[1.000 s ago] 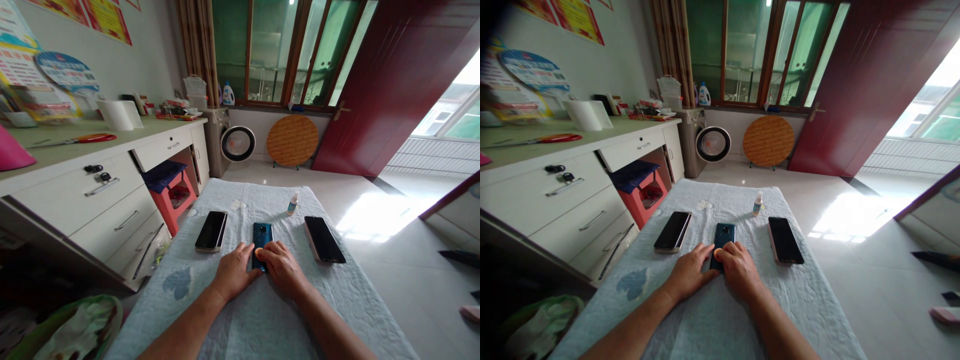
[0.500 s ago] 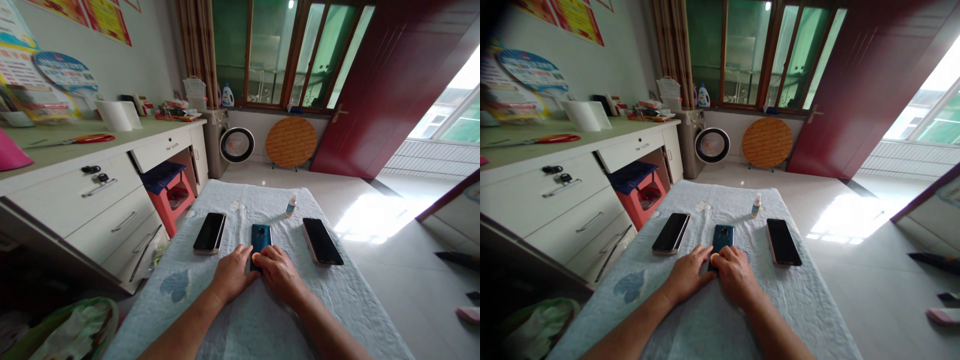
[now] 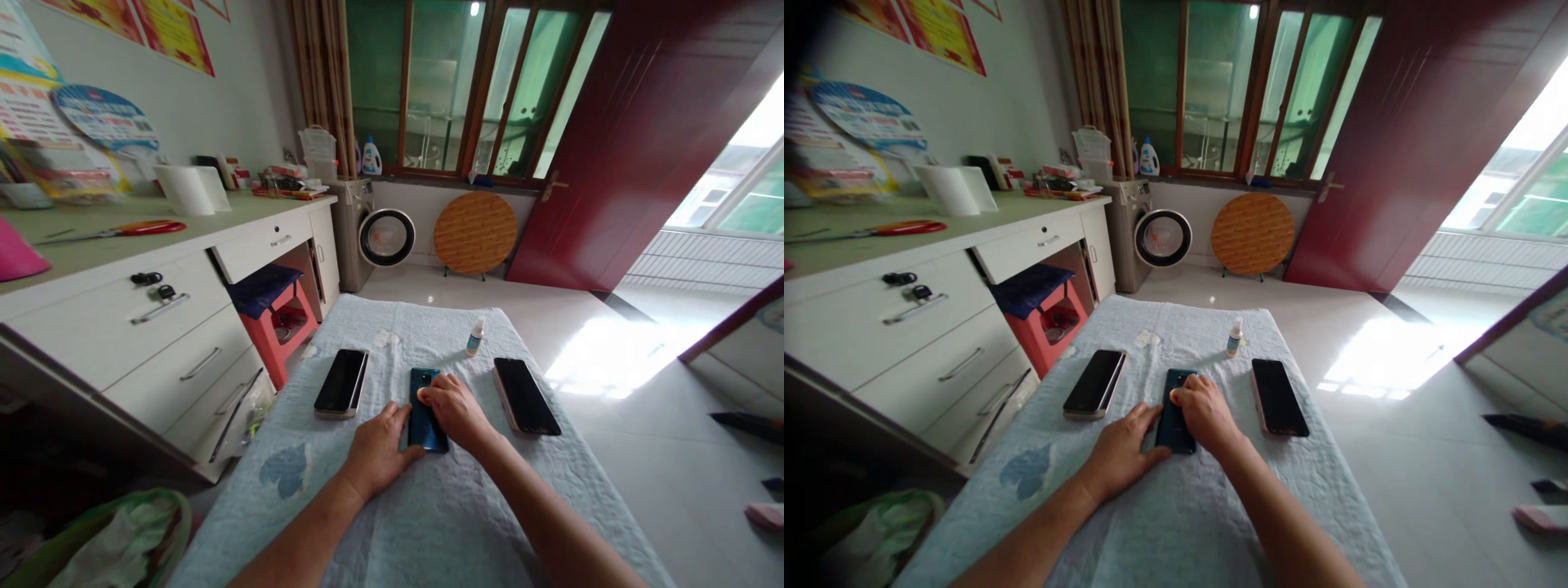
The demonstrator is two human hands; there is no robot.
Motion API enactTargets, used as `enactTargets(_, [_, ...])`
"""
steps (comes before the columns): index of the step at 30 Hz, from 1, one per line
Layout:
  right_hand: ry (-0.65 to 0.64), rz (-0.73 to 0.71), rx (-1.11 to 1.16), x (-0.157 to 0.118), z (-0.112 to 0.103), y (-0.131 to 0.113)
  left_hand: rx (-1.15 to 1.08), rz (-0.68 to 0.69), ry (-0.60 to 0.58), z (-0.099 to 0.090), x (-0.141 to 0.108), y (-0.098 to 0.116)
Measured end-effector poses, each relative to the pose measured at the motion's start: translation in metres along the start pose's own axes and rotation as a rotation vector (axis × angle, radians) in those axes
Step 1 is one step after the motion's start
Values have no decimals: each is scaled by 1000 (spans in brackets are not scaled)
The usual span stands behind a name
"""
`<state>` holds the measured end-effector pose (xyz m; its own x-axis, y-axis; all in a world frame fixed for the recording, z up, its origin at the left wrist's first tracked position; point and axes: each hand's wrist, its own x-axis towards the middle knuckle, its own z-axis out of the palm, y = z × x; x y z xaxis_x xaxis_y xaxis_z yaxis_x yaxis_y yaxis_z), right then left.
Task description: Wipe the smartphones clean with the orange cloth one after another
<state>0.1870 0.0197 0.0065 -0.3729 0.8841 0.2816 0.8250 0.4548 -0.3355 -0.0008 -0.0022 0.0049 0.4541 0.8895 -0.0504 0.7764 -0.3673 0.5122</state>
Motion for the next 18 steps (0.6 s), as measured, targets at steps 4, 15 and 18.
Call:
enactTargets(4, [81, 59, 32, 3, 5, 4, 16, -16, -6, 0, 0, 1])
enactTargets(15, [89, 28, 39, -3, 9, -2, 23, 22, 21, 2, -2, -3])
enactTargets(18, [75, 2, 37, -4, 10, -5, 13, 28, 20, 2, -3, -3])
